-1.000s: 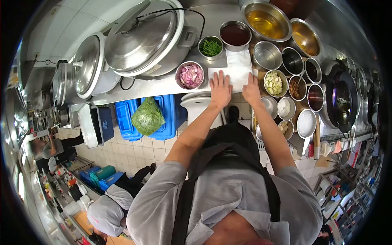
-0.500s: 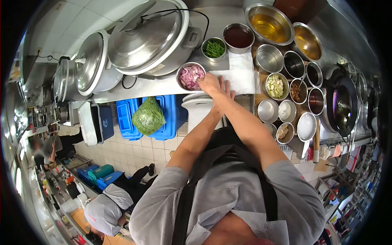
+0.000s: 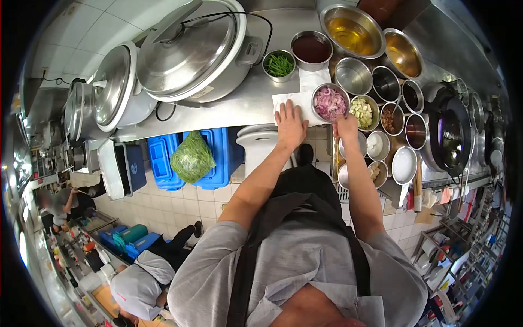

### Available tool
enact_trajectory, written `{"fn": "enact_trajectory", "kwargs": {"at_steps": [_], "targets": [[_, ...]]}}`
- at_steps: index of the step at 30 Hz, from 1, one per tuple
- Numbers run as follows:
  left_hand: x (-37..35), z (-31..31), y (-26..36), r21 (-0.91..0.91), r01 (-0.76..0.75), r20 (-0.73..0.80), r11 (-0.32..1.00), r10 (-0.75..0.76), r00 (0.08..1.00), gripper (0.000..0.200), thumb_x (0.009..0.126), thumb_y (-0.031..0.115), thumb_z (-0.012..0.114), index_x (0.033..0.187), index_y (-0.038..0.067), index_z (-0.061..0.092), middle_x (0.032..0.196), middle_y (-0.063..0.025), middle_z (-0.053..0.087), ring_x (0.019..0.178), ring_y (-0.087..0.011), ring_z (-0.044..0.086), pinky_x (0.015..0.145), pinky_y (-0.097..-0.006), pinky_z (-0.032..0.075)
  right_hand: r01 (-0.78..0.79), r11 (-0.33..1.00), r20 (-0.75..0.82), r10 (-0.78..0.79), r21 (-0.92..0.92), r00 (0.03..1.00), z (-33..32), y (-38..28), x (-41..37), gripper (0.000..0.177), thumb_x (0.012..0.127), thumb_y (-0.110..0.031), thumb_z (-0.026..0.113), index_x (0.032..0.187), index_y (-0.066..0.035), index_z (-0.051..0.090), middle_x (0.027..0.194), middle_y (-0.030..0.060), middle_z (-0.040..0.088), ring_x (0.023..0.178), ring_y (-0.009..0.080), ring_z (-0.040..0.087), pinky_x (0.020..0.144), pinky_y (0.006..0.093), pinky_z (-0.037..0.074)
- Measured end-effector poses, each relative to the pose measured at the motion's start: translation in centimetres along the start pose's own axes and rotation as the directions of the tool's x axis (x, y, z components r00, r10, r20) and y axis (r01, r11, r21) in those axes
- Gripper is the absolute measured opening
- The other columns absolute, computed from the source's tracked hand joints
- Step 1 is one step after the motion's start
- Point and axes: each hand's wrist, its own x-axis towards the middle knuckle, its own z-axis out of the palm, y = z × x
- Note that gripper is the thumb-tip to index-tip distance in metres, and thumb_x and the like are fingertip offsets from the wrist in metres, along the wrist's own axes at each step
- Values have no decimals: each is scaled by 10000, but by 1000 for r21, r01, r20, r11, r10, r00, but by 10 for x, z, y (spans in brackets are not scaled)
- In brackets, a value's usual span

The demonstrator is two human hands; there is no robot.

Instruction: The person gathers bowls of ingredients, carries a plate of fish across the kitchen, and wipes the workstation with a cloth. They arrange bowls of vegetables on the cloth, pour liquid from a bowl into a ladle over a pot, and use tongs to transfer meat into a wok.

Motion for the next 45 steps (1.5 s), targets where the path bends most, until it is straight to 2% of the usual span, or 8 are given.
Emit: {"fn": "enact_trajectory", "kwargs": {"at_steps": [6, 10, 17, 33, 36, 38, 41, 45], "targets": [[42, -20, -24, -340, 155, -234, 927, -243, 941, 510, 906, 246, 708, 1255, -71, 512, 1358, -306, 480, 1263, -459, 477, 1041, -577, 406, 216, 922, -62, -248, -322, 967, -9, -12, -49, 408, 958, -340, 679, 988, 64, 639, 776, 211, 697, 695, 359, 698, 688, 453, 570], [125, -40, -62, -841, 437, 146, 319, -644, 751, 234, 940, 126, 663, 1018, -34, 511, 926, -188, 645, 708, -281, 676, 589, -371, 591, 382, 856, 201, -330, -349, 922, 21, 10, -66, 267, 930, -242, 662, 1085, -27, 699, 960, 203, 727, 930, 407, 701, 853, 472, 551], [156, -48, -78, -947, 312, 206, 72, -608, 767, 111, 924, -19, 564, 953, -31, 458, 902, -193, 646, 652, -263, 684, 577, -352, 630, 561, 632, 487, -311, -535, 816, 70, 2, -63, 625, 879, -62, 624, 1483, -143, 484, 1676, 156, 167, 1131, 444, 641, 925, 523, 544], [57, -104, -30, -891, 448, 374, 81, -429, 822, 119, 905, -16, 581, 908, 2, 463, 795, -168, 653, 610, -252, 692, 546, -360, 607, 722, 468, 660, -326, -509, 677, 135, 2, -41, 621, 857, -17, 565, 1473, -66, 502, 1595, 235, 340, 1125, 414, 652, 947, 517, 531], [55, -34, -58, -797, 427, 219, 427, -454, 863, 108, 905, -12, 561, 898, 5, 455, 705, -137, 628, 534, -242, 669, 463, -351, 561, 776, 527, 618, -495, -346, 611, 111, 5, -76, 509, 886, -33, 567, 1394, -65, 585, 1541, 249, 412, 1112, 392, 664, 935, 504, 537], [50, -33, -51, -886, 447, 344, 123, -472, 812, 172, 942, 66, 614, 911, 4, 456, 741, -120, 631, 570, -228, 678, 455, -346, 557, 823, 525, 565, -621, -215, 544, 90, 17, -92, 412, 913, -46, 572, 1319, -60, 640, 1470, 263, 498, 1059, 393, 686, 901, 482, 557], [46, -40, -49, -880, 465, 370, 96, -476, 798, 260, 971, 162, 661, 920, 5, 461, 809, -118, 623, 614, -216, 688, 457, -332, 556, 646, 744, 283, -590, -174, 756, 67, 39, -86, 344, 936, -79, 587, 1273, -29, 635, 1173, 206, 699, 1002, 390, 690, 909, 471, 548], [44, -52, -41, -877, 473, 364, 85, -526, 768, 325, 981, 253, 689, 947, 8, 478, 873, -111, 599, 596, -199, 675, 433, -309, 538, -25, 918, -82, 62, 396, 995, 25, 15, -57, 348, 1049, -306, 550, 1194, 7, 504, 774, 139, 680, 480, 176, 607, 422, 310, 505]]}}
